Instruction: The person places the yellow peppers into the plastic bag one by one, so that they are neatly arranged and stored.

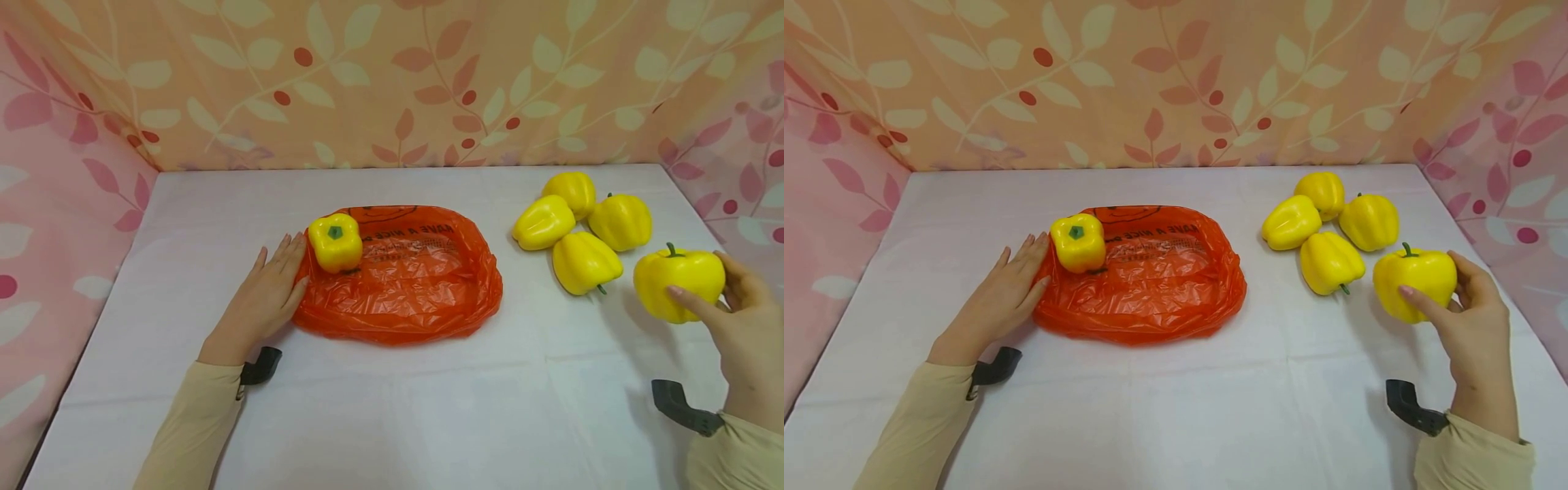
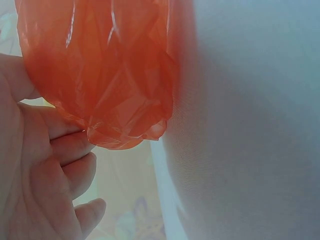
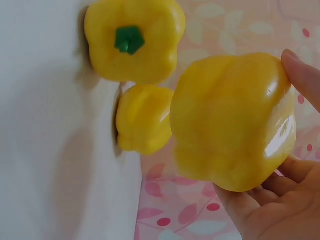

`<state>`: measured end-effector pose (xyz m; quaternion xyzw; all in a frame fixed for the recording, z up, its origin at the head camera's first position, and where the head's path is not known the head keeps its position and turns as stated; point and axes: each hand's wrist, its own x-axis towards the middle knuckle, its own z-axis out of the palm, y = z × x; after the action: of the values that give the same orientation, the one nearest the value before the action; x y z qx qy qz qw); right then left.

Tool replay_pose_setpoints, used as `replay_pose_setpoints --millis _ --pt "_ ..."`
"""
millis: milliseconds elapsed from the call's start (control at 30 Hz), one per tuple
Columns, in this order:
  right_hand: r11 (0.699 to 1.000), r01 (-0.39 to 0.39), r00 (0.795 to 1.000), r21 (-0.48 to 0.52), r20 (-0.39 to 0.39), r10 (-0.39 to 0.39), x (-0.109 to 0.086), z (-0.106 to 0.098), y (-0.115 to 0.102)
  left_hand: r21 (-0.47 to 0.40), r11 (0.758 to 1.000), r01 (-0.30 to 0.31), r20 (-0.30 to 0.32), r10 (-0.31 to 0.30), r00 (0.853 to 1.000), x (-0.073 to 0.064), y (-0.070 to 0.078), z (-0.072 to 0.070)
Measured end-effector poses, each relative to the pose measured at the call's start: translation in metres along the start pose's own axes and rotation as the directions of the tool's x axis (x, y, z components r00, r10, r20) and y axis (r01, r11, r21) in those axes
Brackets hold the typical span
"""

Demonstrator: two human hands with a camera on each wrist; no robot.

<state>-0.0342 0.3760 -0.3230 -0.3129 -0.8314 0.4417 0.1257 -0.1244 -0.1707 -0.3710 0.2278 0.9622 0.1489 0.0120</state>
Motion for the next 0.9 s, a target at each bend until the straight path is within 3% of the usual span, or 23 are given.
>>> replay_pose_setpoints --millis 300,433,567,700,800,900 --pt "0.986 0.155 0.986 0.061 0.058 -0.158 -0.011 0.006 -0.018 -0.005 1.0 0.002 -0.007 -0.002 1.0 0.001 0.0 0.003" --pt "0.95 0.243 0.96 0.196 0.094 -0.265 -0.014 0.009 -0.024 -0.002 1.0 0.006 -0.002 -0.006 1.0 0.001 0.0 0.002" --pt "0.905 0.263 0.939 0.334 0.129 -0.32 -0.016 0.014 -0.029 0.0 1.0 0.013 0.006 -0.013 1.0 0.001 0.001 0.001" --pt "0.945 0.27 0.933 0.186 0.194 -0.304 -0.017 0.02 -0.035 0.0 1.0 0.014 0.008 -0.014 1.0 0.0 0.001 0.0" --pt "0.952 0.298 0.921 0.07 0.243 -0.306 -0.018 0.026 -0.04 0.001 1.0 0.011 0.005 -0.011 1.0 0.0 0.001 0.0" --pt "0.938 0.31 0.894 0.157 0.286 -0.344 -0.018 0.033 -0.043 0.003 1.0 0.01 0.002 -0.01 1.0 -0.001 0.001 0.0"
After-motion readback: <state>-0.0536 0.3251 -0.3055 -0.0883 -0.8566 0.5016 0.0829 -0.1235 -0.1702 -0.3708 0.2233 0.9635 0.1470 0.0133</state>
